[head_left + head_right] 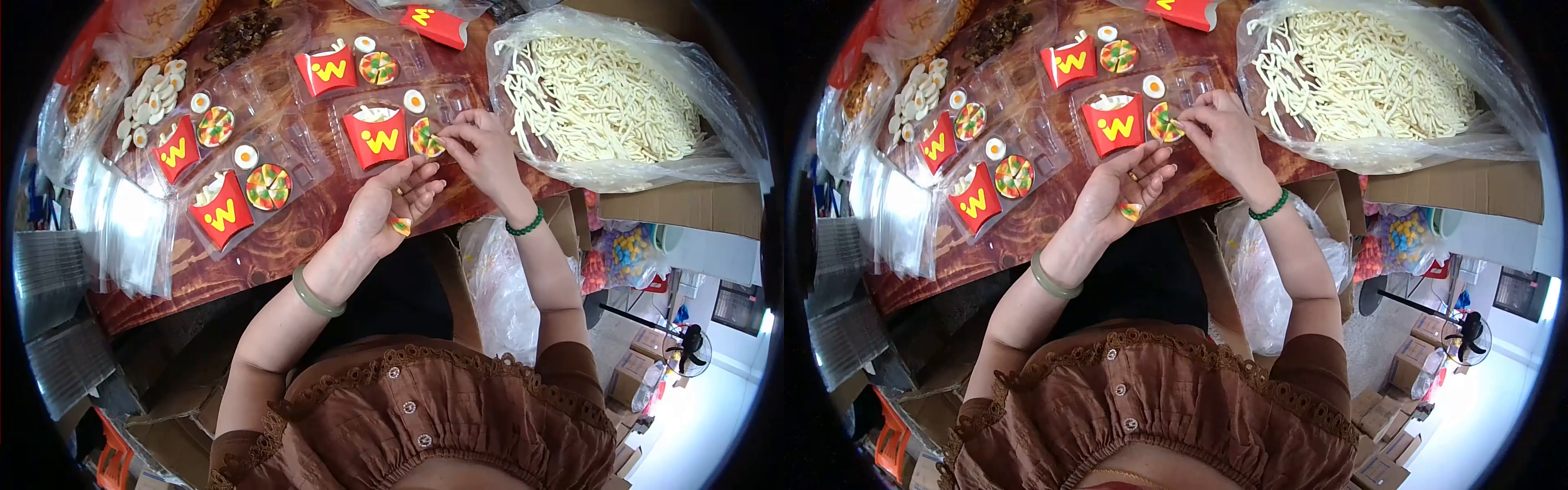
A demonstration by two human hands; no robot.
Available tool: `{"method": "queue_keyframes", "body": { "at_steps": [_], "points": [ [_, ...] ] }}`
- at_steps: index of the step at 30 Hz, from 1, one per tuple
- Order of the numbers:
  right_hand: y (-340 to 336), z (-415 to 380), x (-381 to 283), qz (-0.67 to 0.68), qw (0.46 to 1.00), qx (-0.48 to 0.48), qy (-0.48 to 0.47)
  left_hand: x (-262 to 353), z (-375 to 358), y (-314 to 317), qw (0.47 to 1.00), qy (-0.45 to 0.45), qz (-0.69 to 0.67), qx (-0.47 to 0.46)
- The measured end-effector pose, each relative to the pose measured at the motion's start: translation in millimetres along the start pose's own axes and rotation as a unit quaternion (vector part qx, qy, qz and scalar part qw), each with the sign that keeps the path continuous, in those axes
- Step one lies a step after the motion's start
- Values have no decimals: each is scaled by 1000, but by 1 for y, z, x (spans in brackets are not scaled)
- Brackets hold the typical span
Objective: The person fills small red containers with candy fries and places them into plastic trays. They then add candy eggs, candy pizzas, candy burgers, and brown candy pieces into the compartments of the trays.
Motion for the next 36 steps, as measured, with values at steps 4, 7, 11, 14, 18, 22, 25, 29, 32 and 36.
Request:
{"method": "queue_keyframes", "body": {
  "at_steps": [4,7,11,14,18,22,25,29,32,36],
  "points": [
    [-14,-1,-17,173,983,-22,63,3,-4,7,999,3,-31,-11],
    [-36,-5,-54,268,950,-153,-47,4,-2,5,993,6,-83,-86],
    [-30,-11,-62,213,945,-176,-174,5,-3,17,993,15,-83,-87],
    [-28,-13,-65,210,950,-157,-168,3,0,18,994,19,-93,-54],
    [-34,-9,-55,243,964,-101,36,3,-3,15,997,38,-56,-39],
    [-41,18,-17,231,959,-126,103,9,-9,8,999,39,-16,-27],
    [-40,47,-3,47,976,-141,-159,14,-12,4,998,51,11,-25],
    [-34,68,-8,-55,937,-239,-249,18,-13,3,997,61,36,-20],
    [-24,73,-10,-70,909,-264,-316,19,-12,2,998,58,32,-19],
    [-15,62,-2,73,953,-211,-205,21,-12,1,998,60,26,-14]
  ]
}}
Point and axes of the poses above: each hand's wrist, its own z-axis towards the middle knuckle, its own y-axis out of the palm, x = y × z, the point moved 1 cm from there along z, towards the middle knuckle, and after that the axes turned 1 degree about -z, right-handed, at the moved point
